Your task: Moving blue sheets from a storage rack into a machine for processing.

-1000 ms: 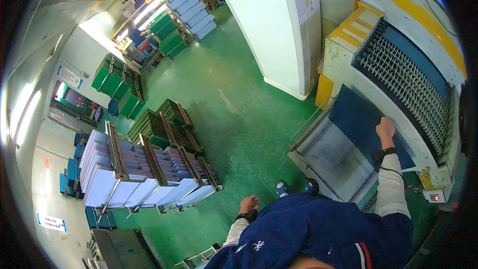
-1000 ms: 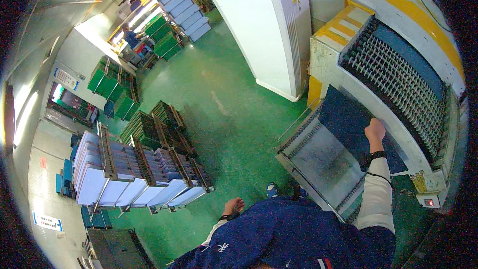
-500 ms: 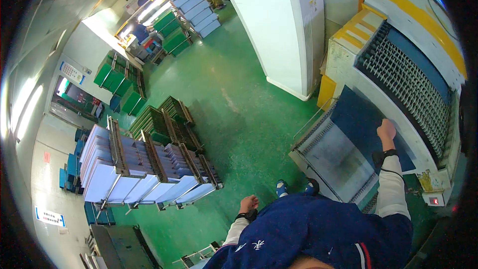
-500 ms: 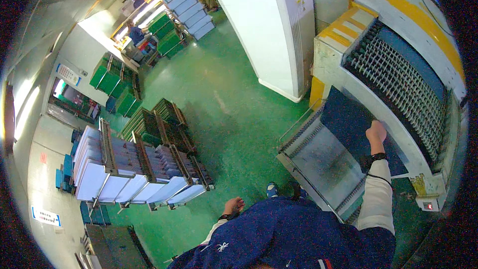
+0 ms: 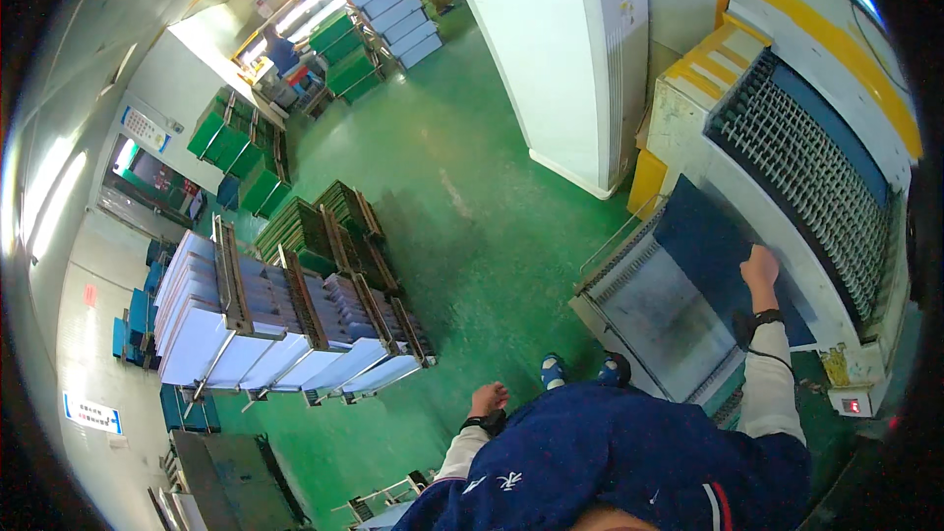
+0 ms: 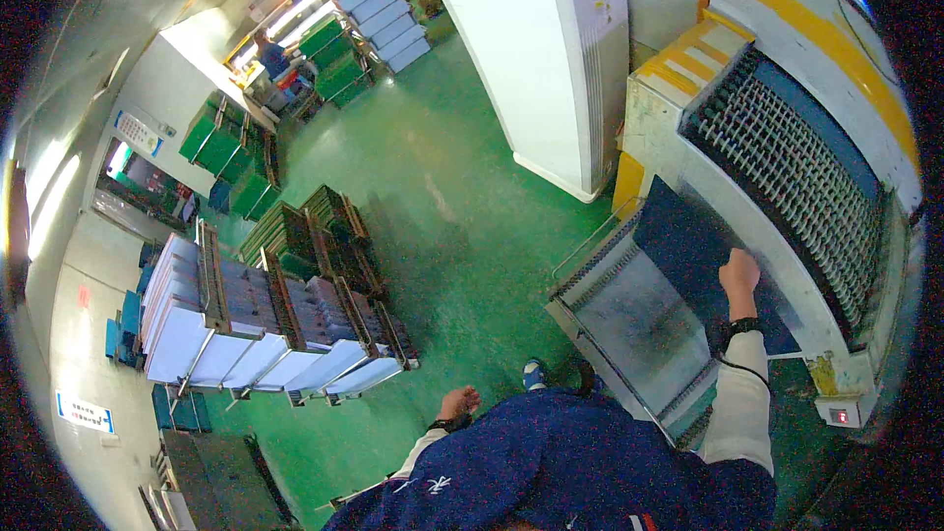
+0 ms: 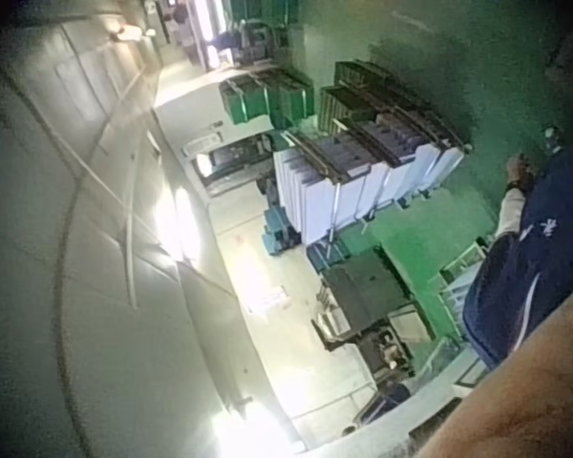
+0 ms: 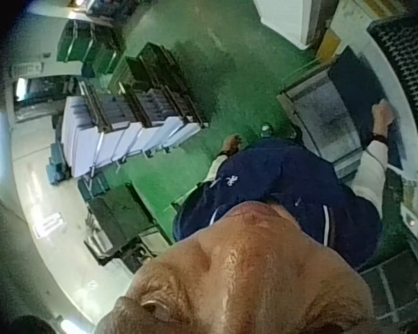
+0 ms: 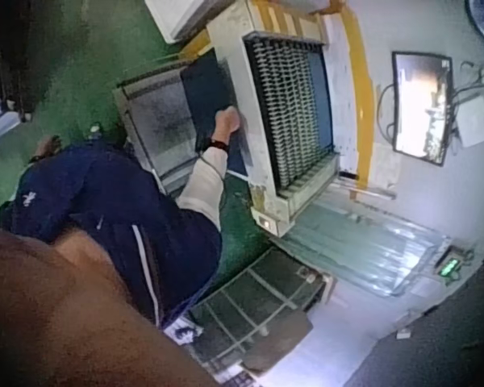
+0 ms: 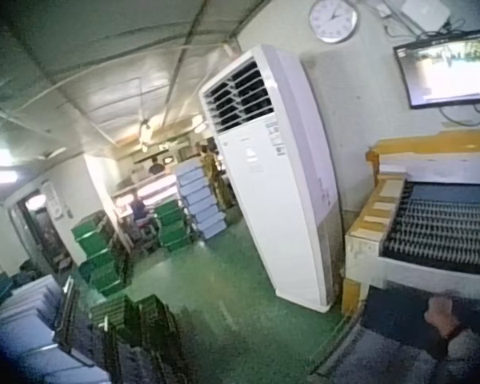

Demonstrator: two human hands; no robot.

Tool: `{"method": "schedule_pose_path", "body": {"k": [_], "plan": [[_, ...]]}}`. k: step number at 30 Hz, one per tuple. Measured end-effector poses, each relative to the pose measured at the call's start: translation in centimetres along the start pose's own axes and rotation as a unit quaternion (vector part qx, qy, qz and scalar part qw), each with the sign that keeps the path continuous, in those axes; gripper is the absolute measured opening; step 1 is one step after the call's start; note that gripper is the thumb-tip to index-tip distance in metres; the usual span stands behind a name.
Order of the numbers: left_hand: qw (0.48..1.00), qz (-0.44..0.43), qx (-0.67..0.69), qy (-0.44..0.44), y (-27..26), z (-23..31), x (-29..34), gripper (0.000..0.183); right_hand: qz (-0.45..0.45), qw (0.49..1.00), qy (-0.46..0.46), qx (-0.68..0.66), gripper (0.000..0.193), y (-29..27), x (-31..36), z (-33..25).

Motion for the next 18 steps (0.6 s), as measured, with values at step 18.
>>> {"method": "schedule_pose_path", "body": {"k": [18], "plan": [[0.995,-0.089,0.034,-0.033,-0.6,-2.8,-6.7,0.016,0.060,0.995,-0.077,-0.030,0.041,-21.4,8.1,2.9]]}}
Point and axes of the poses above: each hand's wrist, its own x-axis away from the middle knuckle, its own y-axis out of the palm, z = x × y, the point moved 8 cm from there along -x, towards the middle knuckle, and after that the axes turned 15 degrees about -z, right-handed, at the moved point
